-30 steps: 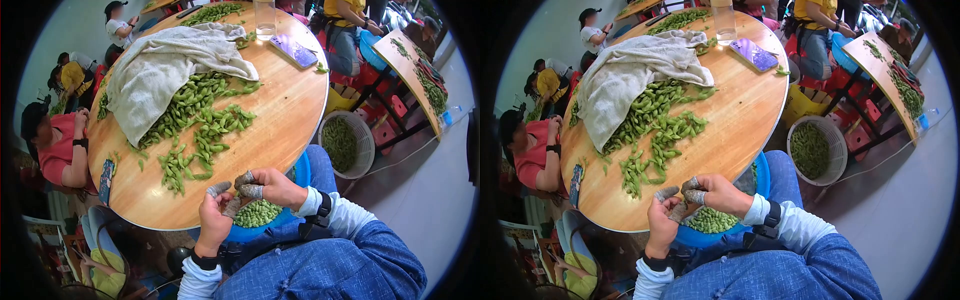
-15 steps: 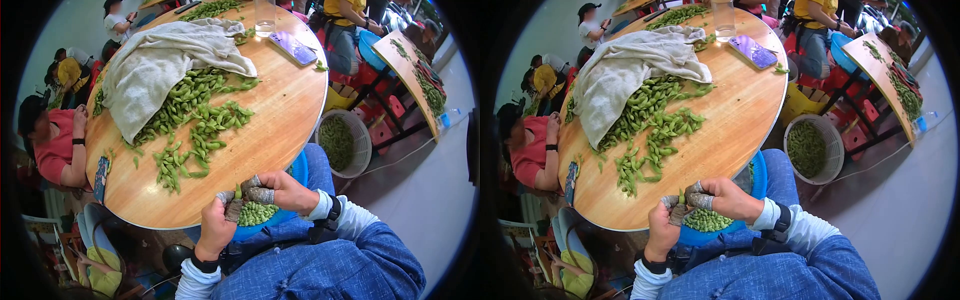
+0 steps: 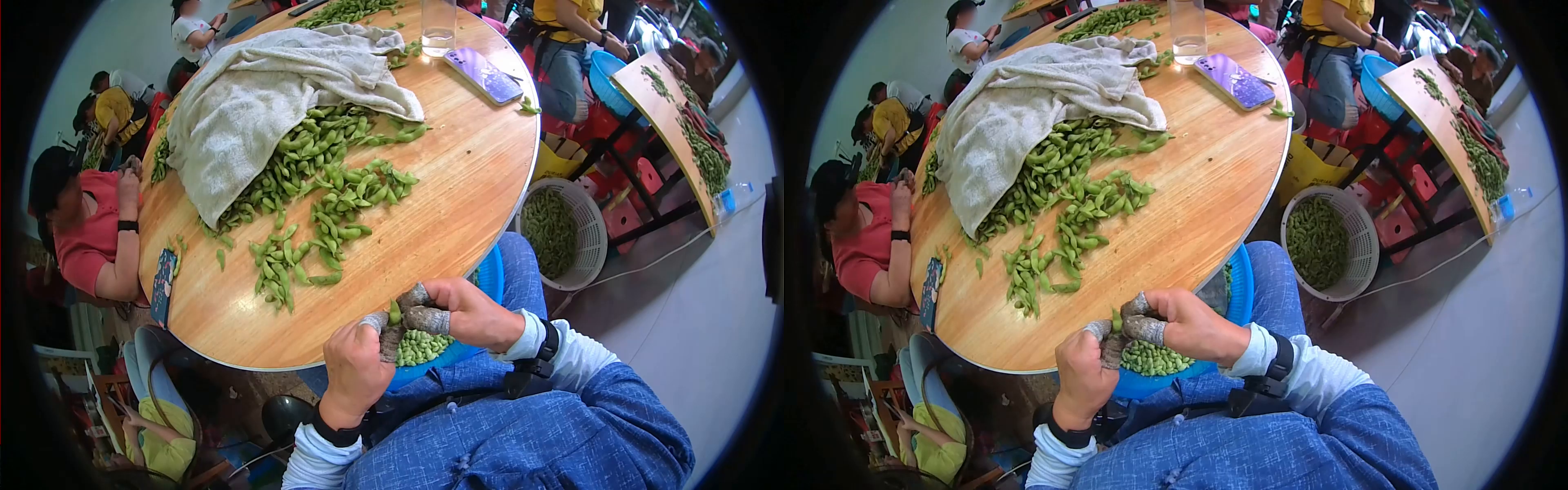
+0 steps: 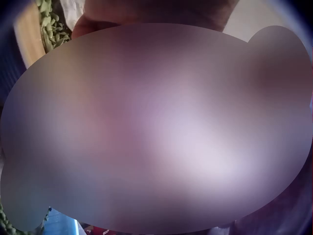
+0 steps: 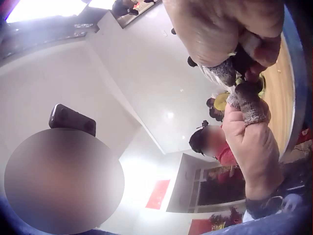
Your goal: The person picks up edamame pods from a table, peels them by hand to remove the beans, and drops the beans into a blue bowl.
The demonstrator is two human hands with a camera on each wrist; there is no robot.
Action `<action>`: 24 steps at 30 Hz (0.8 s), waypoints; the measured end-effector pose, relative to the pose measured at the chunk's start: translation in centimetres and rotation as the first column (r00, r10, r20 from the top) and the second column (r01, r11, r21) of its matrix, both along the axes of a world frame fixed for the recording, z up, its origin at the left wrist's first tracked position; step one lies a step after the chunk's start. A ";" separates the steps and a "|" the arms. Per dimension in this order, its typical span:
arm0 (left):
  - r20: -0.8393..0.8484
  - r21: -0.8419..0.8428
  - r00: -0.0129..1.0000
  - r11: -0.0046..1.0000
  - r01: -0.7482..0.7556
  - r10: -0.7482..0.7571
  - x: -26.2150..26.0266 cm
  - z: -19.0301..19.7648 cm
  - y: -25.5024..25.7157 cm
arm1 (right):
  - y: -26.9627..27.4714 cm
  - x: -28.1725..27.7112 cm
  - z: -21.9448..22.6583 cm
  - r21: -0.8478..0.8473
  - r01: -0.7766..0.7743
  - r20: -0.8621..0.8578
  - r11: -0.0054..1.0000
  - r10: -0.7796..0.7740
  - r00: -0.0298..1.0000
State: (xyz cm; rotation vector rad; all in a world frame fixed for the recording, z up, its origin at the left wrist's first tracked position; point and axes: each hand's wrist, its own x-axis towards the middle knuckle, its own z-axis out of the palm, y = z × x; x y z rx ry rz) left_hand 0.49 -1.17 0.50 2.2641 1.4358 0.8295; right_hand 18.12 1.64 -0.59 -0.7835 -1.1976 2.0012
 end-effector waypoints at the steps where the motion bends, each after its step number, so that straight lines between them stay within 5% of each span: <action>1: -0.004 -0.006 1.000 1.000 0.001 -0.001 0.1 0.2 0.0 | 0.0 0.1 0.1 0.009 -0.005 0.006 1.000 0.005 1.000; 8: -0.001 -0.026 1.000 1.000 0.005 -0.005 0.2 -0.2 -0.1 | 0.1 -0.2 0.1 -0.029 0.015 0.001 0.999 -0.015 1.000; 14: 0.219 -0.170 0.975 0.985 0.017 0.021 0.3 -1.1 -0.1 | 0.4 -0.3 -0.7 -0.081 0.015 -0.036 0.997 -0.018 0.999; 20: -0.066 0.064 0.998 0.998 -0.005 0.009 0.6 0.0 -0.3 | 0.2 -0.1 -0.3 -0.040 0.042 -0.032 0.998 -0.043 0.999; 23: -0.047 0.096 0.999 0.995 0.022 -0.017 0.2 -0.9 -0.3 | 0.4 -0.1 -0.4 -0.062 -0.010 -0.034 0.998 0.008 0.999; 24: 0.076 0.037 0.997 0.999 -0.008 0.005 0.3 -1.4 -0.4 | 0.3 -0.1 -0.7 -0.075 -0.013 -0.077 0.997 0.007 0.997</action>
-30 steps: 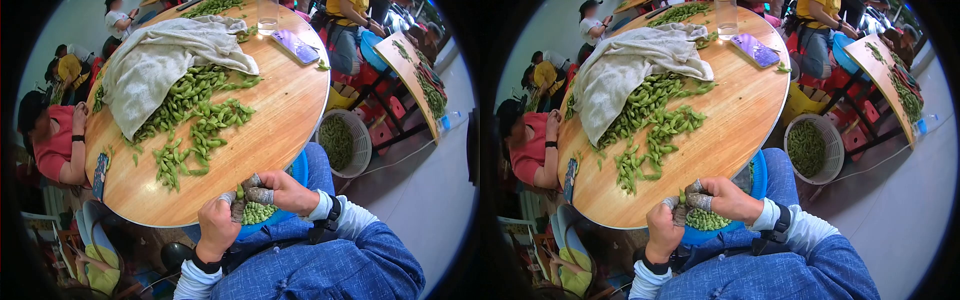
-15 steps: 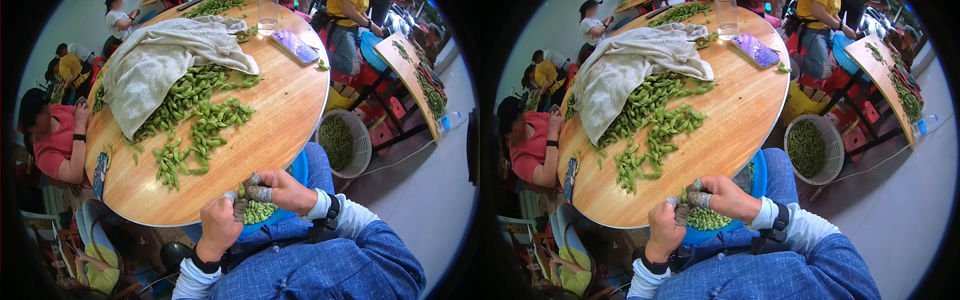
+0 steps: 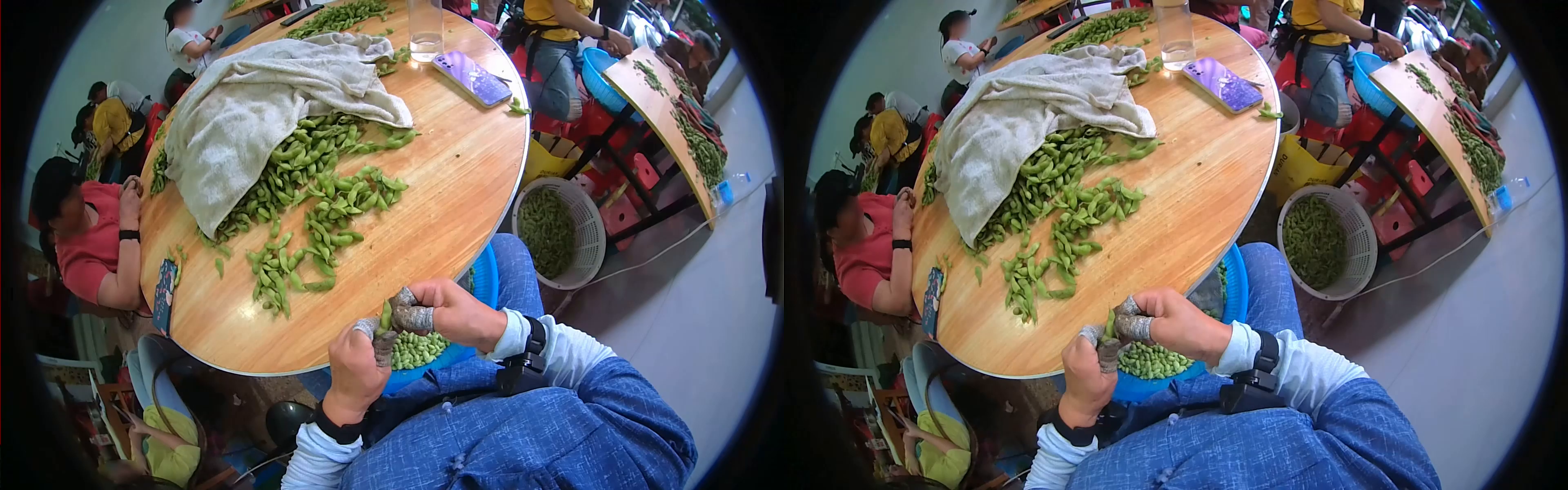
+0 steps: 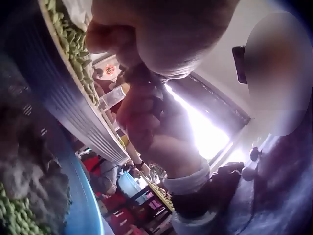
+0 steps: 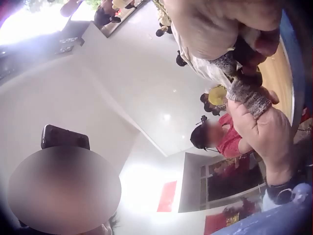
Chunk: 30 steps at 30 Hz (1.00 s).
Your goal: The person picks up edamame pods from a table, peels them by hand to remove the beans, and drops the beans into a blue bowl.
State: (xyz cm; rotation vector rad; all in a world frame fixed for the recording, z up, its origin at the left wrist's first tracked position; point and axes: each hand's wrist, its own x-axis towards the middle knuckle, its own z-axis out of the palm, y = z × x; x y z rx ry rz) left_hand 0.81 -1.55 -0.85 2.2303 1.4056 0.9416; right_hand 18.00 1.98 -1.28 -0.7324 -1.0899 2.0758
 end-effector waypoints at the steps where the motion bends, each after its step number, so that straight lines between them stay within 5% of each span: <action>1: 0.123 -0.064 0.992 0.998 -0.017 0.025 0.2 -0.5 -0.3 | -0.1 -0.1 -0.4 -0.016 0.000 -0.043 1.000 -0.001 0.999; 6: 0.532 -0.336 0.831 0.942 0.028 0.165 0.4 -1.0 -0.8 | -0.2 -0.9 -1.6 0.027 0.057 -0.192 0.998 -0.051 0.980; 10: 0.801 -0.526 0.458 0.819 0.228 0.386 0.4 -2.0 -1.0 | -0.1 -1.1 -2.1 0.098 0.049 -0.221 0.994 -0.027 0.975; 11: 0.839 -0.531 0.329 0.786 0.317 0.434 0.6 -1.5 -0.8 | 0.0 -1.1 -2.1 0.126 0.049 -0.227 0.991 -0.019 0.974; 14: 0.782 -0.623 0.247 0.699 0.350 0.573 0.8 -0.5 -0.7 | 0.1 -1.0 -2.1 0.192 0.027 -0.236 0.981 0.019 0.972; 17: 0.787 -0.609 0.232 0.659 0.441 0.572 0.2 -0.8 -0.4 | 0.2 -0.6 -1.6 0.208 -0.011 -0.189 0.978 0.051 0.981; 20: 0.737 -0.574 0.584 0.771 0.276 0.340 -0.1 -0.2 -0.3 | 0.1 -0.3 -0.8 0.224 0.007 -0.052 0.974 0.005 0.999; 23: 0.590 -0.507 0.783 0.846 0.167 0.199 0.1 -0.2 -0.6 | 0.0 0.1 -0.1 0.278 -0.013 0.082 0.961 -0.011 0.997; 27: 0.646 -0.540 0.736 0.803 0.253 0.203 -0.7 -0.3 -0.7 | 0.2 0.4 0.9 0.482 -0.089 0.244 0.872 -0.036 0.969; 30: 0.569 -0.569 0.806 0.787 0.240 0.166 -0.5 0.9 -0.7 | 0.0 0.4 0.8 0.625 -0.123 0.320 0.771 -0.109 0.941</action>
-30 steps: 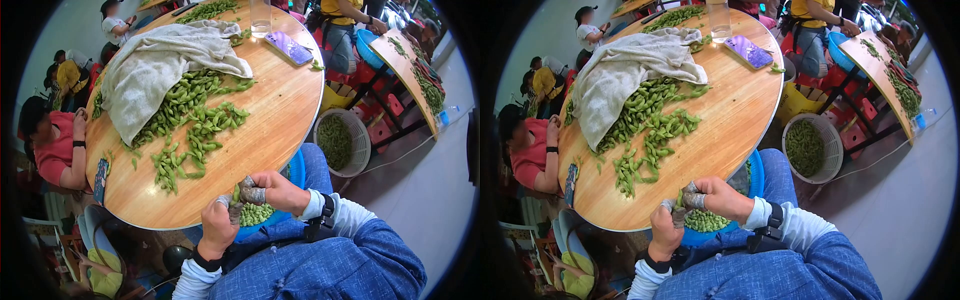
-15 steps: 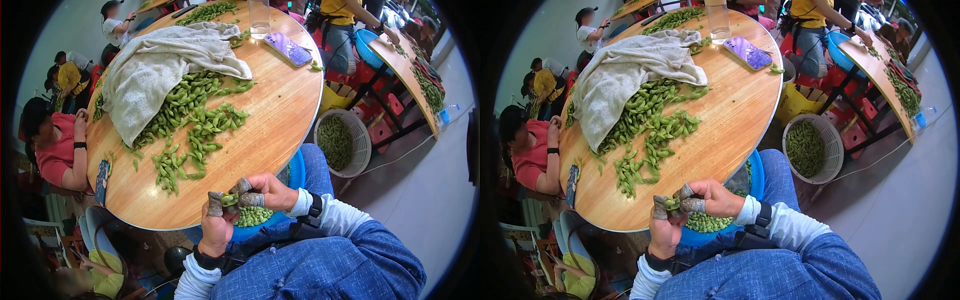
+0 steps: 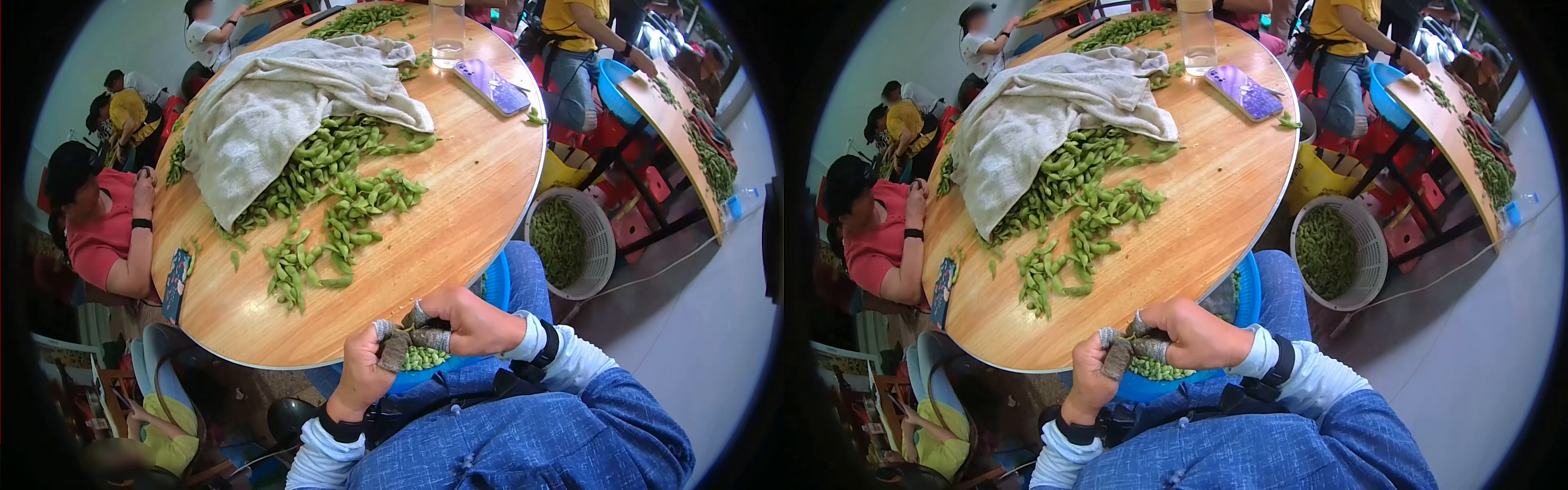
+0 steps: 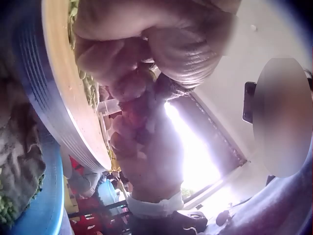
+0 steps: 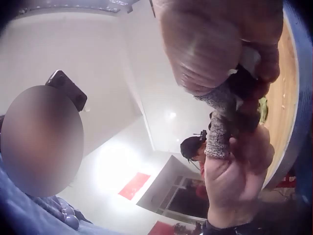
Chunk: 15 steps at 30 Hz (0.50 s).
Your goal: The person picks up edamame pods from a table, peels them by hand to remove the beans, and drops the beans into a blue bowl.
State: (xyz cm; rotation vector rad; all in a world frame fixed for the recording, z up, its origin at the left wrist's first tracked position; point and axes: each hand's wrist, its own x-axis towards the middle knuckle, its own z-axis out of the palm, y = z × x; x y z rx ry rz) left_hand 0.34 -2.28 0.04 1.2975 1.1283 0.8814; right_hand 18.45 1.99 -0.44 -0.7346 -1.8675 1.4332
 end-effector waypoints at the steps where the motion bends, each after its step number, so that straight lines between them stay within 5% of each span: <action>1: -0.020 0.023 1.000 1.000 0.016 -0.015 0.0 -0.1 0.0 | -0.1 0.0 0.1 0.071 0.014 0.037 0.997 -0.017 0.999; 11: 0.029 -0.141 1.000 0.990 0.015 -0.011 0.2 -1.3 -0.7 | -0.5 -0.4 -0.3 0.123 0.038 0.131 0.992 -0.054 0.990; 15: 0.103 -0.246 0.994 0.969 -0.003 0.029 0.3 -2.7 -1.3 | -1.0 0.1 -0.6 -0.040 0.011 0.030 0.999 -0.010 1.000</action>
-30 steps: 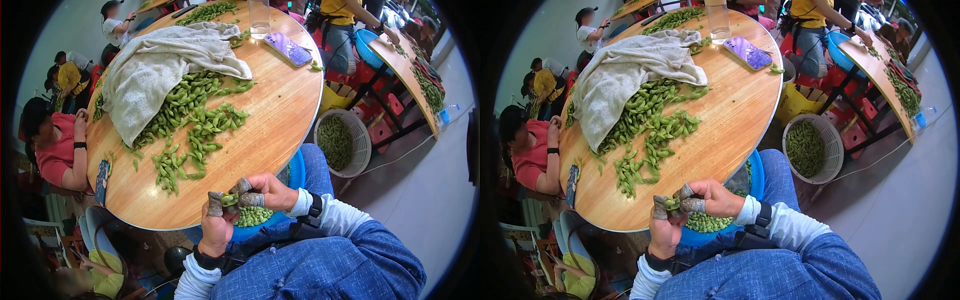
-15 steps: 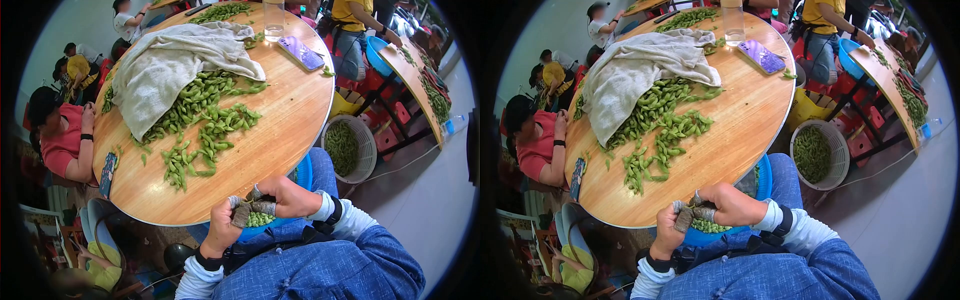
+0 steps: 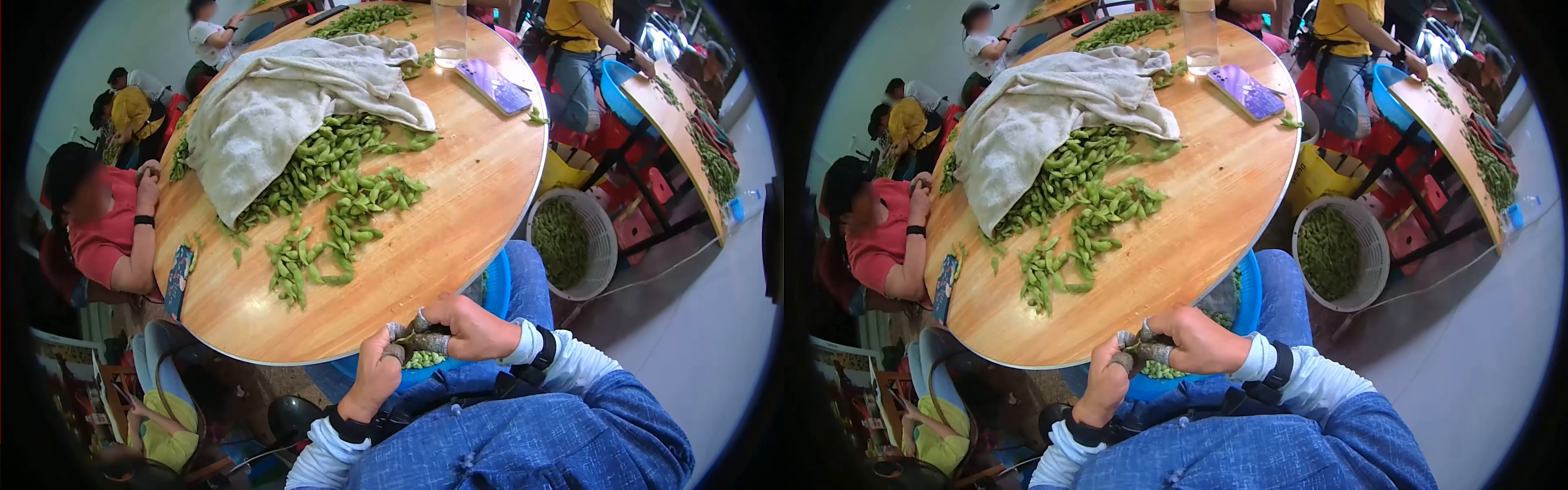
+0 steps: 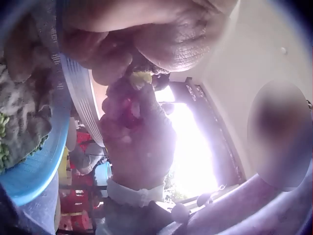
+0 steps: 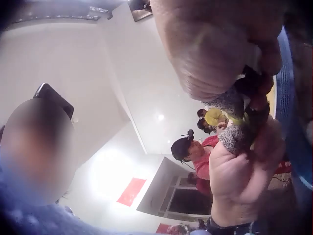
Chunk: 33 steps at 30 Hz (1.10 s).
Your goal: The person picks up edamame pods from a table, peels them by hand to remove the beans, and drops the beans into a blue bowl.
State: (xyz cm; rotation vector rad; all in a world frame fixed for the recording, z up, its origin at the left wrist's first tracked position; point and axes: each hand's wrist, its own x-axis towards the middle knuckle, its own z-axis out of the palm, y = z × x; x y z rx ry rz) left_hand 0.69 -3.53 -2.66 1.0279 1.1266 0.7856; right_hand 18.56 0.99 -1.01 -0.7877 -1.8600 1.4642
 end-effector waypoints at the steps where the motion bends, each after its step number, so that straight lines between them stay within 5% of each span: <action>1: 0.034 -0.019 0.999 1.000 0.001 0.000 0.2 0.3 0.0 | -0.1 0.2 -0.2 -0.016 0.003 0.000 1.000 -0.003 1.000; 3: 0.108 -0.067 0.994 0.998 0.014 -0.007 0.8 1.2 0.0 | -0.4 1.0 -0.3 -0.140 0.042 -0.031 0.989 -0.047 0.998; 6: 0.067 0.076 0.990 0.990 0.121 -0.126 0.3 1.5 0.0 | 0.0 2.9 -0.9 -0.331 0.102 -0.073 0.938 -0.133 0.988; 7: 0.020 0.065 0.987 0.985 0.161 -0.162 -0.5 0.9 -0.4 | 0.4 4.4 0.1 -0.282 0.157 -0.011 0.946 -0.167 0.986; 9: -0.292 0.313 0.912 0.872 0.377 -0.289 -0.6 3.1 0.0 | 1.1 8.4 1.2 -0.211 0.299 0.053 0.931 -0.295 0.954; 10: -0.448 0.394 0.840 0.776 0.493 -0.307 -0.6 4.4 0.1 | 1.4 10.5 0.7 0.153 0.443 0.244 0.883 -0.469 0.849; 11: -0.466 0.373 0.818 0.763 0.528 -0.339 -0.9 5.1 0.3 | 1.6 12.1 0.5 0.325 0.543 0.319 0.774 -0.631 0.707; 13: -0.525 0.437 0.791 0.698 0.567 -0.314 -1.7 5.3 0.8 | 1.3 15.0 0.1 0.493 0.579 0.474 0.650 -0.758 0.448; 14: -0.553 0.467 0.777 0.662 0.587 -0.300 -2.2 5.4 1.2 | 1.0 15.6 0.2 0.493 0.617 0.438 0.614 -0.787 0.434; 17: -0.648 0.455 0.760 0.776 0.437 -0.048 -4.5 5.0 2.5 | 0.3 15.7 0.3 0.325 0.681 0.412 0.656 -0.746 0.523; 19: -0.740 0.610 0.620 0.647 0.458 0.259 -5.6 5.0 5.0 | 0.1 14.9 -0.5 0.244 0.680 0.321 0.691 -0.719 0.616; 22: -0.848 0.513 0.283 0.561 0.650 0.448 -8.2 3.4 8.2 | 0.2 12.1 0.0 0.103 0.638 0.253 0.763 -0.640 0.725; 25: -0.907 0.422 0.279 0.665 0.617 0.317 -8.8 3.2 9.2 | 0.5 9.2 0.4 0.016 0.516 0.170 0.857 -0.511 0.843; 28: -0.920 0.380 0.205 0.630 0.677 0.335 -8.3 3.8 9.2 | 1.1 6.0 1.3 -0.073 0.353 0.118 0.933 -0.344 0.932; 32: -0.672 0.531 0.674 0.834 0.149 0.307 -6.2 3.0 6.4 | 1.7 1.5 1.1 -0.014 0.154 0.006 0.988 -0.154 0.988; 33: -0.543 0.542 0.771 0.840 0.019 0.333 -5.0 3.1 5.5 | 1.8 0.6 1.2 -0.154 0.128 -0.033 0.980 -0.135 0.990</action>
